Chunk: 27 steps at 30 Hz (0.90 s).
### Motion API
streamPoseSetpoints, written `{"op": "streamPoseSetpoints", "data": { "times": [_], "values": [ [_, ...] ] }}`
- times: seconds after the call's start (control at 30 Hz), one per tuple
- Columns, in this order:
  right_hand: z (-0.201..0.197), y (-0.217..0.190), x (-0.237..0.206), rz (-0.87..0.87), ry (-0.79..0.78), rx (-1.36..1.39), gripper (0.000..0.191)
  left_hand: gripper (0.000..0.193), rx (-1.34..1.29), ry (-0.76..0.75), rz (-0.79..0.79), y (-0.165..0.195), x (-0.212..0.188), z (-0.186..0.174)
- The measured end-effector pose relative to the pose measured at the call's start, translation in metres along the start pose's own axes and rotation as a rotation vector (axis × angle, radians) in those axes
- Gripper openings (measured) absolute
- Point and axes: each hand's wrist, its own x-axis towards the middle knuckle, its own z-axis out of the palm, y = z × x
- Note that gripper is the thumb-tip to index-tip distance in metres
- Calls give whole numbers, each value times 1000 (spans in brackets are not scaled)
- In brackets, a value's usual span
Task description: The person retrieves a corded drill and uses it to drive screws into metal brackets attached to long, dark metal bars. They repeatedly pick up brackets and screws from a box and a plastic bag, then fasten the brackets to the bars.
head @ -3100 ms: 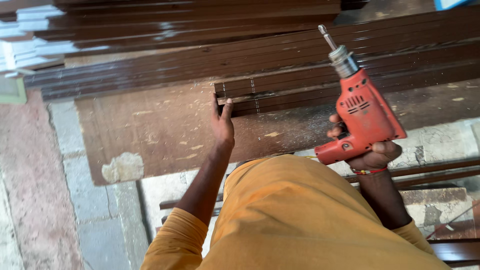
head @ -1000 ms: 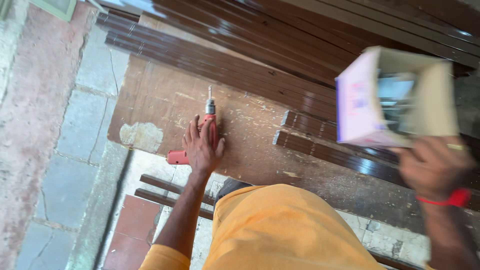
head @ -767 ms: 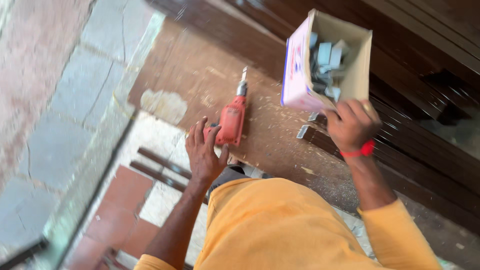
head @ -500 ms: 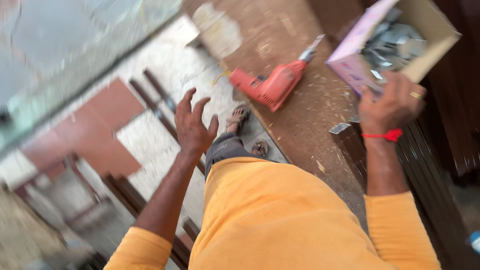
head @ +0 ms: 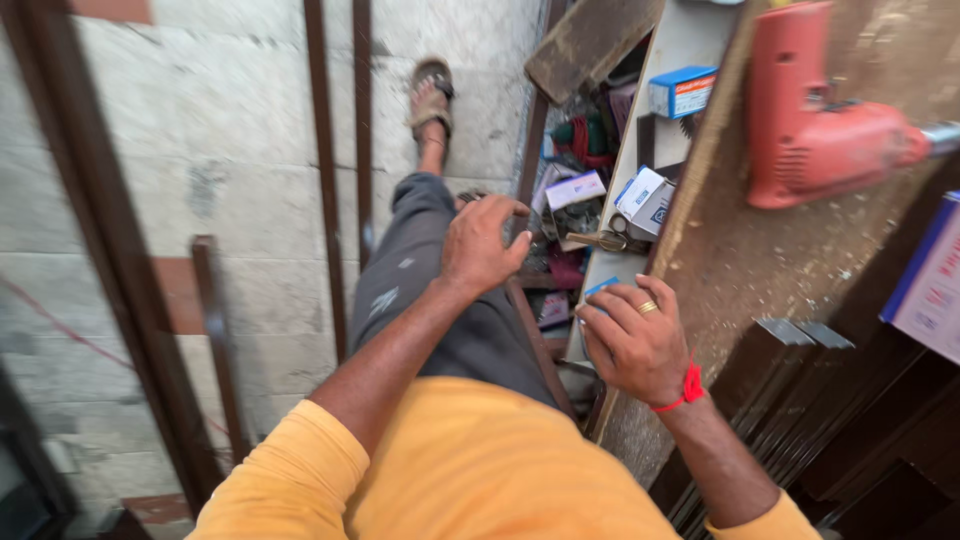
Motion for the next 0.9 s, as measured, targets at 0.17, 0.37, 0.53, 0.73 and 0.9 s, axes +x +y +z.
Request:
{"op": "streamPoseSetpoints", "data": {
  "times": [0.17,0.37,0.53,0.73,0.9],
  "values": [
    [25,28,-11,-68,-113,-130,23,34,-81,-76,-86,-50,37,84],
    [42,30,-22,57,-116,-174,23,64,-29,-226,152,-48,120,191],
    [51,33,-42,139,-84,-210,14,114,249,-114,734,-39,140,283],
    [57,47,-62,-41,-24,-246,16,107,61,-453,627,-37,118,279],
    [43,47,-51,-89,86,-78,34,88,-3,75,195,8,59,106]
  ]
}}
